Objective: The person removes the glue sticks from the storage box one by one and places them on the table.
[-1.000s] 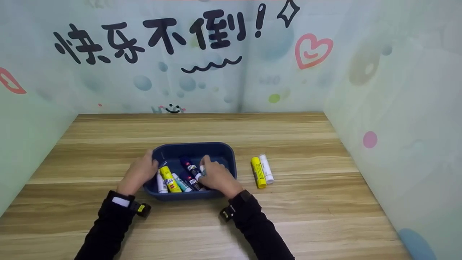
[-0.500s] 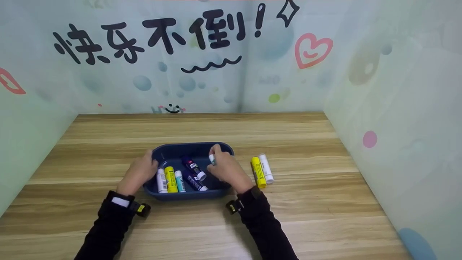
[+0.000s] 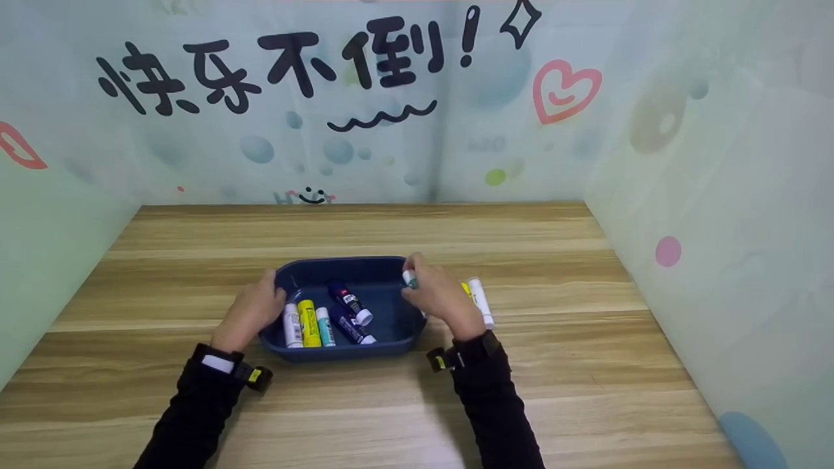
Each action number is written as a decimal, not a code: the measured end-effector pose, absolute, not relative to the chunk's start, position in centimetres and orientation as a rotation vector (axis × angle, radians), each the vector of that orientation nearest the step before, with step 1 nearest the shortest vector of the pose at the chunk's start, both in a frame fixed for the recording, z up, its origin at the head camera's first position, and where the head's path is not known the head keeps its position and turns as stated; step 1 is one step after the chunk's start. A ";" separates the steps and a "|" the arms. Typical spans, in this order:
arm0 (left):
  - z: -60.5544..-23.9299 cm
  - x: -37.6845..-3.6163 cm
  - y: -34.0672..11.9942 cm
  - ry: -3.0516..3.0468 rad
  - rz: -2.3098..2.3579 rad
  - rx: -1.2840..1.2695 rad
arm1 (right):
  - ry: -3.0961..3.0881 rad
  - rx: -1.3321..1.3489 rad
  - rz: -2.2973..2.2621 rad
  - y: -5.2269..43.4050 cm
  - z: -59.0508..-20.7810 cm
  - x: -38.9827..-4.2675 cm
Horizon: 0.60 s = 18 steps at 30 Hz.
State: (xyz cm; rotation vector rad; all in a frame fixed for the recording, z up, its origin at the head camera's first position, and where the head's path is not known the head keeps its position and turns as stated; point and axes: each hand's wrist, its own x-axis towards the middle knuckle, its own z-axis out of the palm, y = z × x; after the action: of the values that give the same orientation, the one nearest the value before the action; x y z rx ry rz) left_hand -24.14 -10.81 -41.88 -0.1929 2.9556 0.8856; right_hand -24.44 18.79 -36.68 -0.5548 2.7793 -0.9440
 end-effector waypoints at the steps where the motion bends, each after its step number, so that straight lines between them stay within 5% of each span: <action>1: -41.9 -24.1 -10.8 2.959 0.885 -0.191 | 2.763 -0.556 -0.956 19.1 -36.6 -24.5; 18: -41.9 -24.0 -10.8 3.001 0.834 -0.180 | 2.592 -0.274 -0.924 24.6 -36.7 -25.7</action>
State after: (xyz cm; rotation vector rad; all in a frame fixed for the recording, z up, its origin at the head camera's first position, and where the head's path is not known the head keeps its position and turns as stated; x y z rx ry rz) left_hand -24.01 -10.83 -41.91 -0.1799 3.0010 0.8337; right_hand -25.71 24.62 -36.74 -0.2735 2.5920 -0.9239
